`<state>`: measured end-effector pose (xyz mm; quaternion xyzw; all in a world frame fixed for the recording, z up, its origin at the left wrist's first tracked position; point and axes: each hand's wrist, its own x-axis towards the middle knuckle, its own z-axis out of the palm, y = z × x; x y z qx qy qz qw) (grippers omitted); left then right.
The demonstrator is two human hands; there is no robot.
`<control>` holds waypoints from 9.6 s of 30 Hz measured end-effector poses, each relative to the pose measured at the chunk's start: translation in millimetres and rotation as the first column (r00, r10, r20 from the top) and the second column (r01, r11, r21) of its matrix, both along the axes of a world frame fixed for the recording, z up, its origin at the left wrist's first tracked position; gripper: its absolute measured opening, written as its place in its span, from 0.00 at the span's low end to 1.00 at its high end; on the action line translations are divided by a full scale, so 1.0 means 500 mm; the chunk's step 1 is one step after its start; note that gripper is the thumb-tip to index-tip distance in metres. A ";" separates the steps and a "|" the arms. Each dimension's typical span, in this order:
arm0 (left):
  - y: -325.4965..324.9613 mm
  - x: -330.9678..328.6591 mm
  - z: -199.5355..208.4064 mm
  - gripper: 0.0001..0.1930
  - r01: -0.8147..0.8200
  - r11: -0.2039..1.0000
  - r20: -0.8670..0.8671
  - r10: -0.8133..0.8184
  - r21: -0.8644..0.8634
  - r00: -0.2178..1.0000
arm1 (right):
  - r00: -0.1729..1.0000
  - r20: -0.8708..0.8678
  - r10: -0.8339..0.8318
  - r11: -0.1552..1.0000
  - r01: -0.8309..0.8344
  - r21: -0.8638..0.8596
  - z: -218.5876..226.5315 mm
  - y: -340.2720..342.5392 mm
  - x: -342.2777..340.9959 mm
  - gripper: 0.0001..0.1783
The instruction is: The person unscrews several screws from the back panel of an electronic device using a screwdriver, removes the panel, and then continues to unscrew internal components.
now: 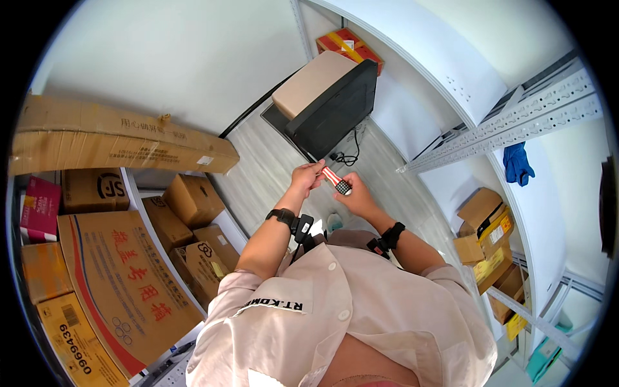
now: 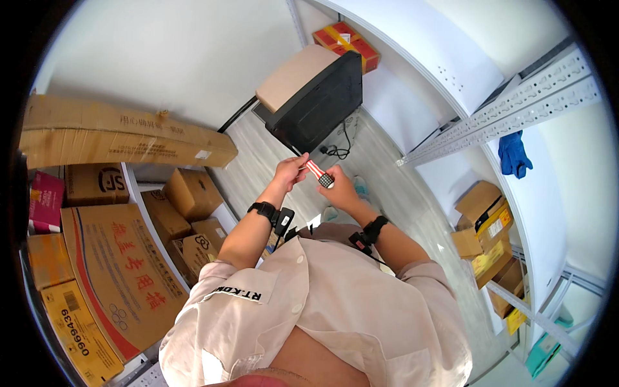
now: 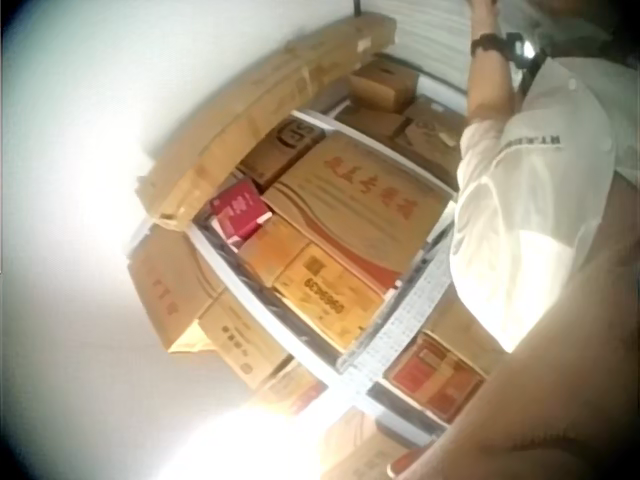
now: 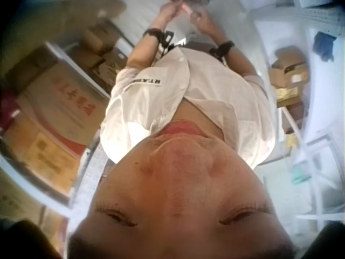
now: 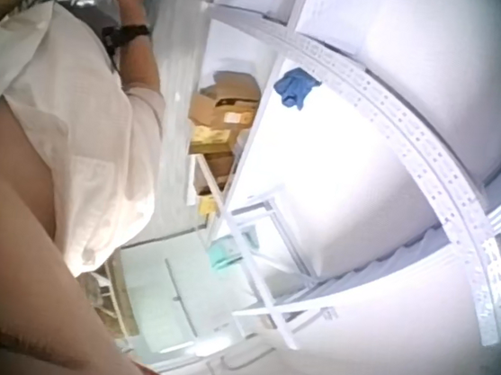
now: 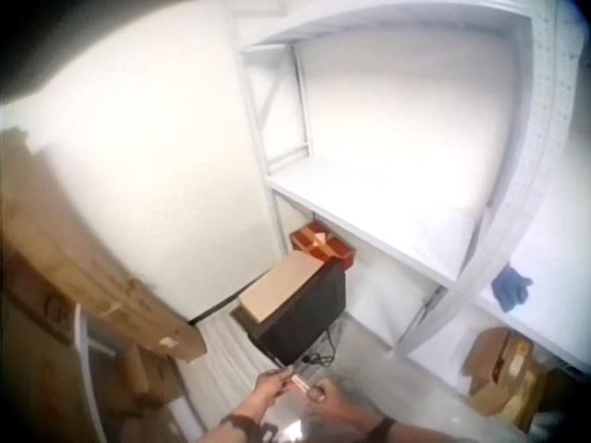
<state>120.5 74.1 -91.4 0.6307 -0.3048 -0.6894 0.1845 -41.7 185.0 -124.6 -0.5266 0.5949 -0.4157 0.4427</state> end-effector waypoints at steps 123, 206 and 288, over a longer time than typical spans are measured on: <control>-0.017 -0.009 0.102 0.10 0.115 0.976 -0.069 -0.130 -0.185 0.989 | 0.991 0.118 0.056 0.998 -0.058 0.021 0.023 0.031 -0.105 0.26; -0.432 -0.957 0.075 0.19 0.501 0.292 0.387 -0.369 -0.815 0.845 | 0.893 0.284 -0.349 0.915 0.260 0.310 0.238 -0.107 -0.888 0.29; -0.085 -0.461 0.096 0.26 0.324 0.819 0.415 -0.117 -0.473 0.902 | 0.951 0.305 -0.045 0.842 -0.128 0.524 -0.066 -0.216 -0.571 0.24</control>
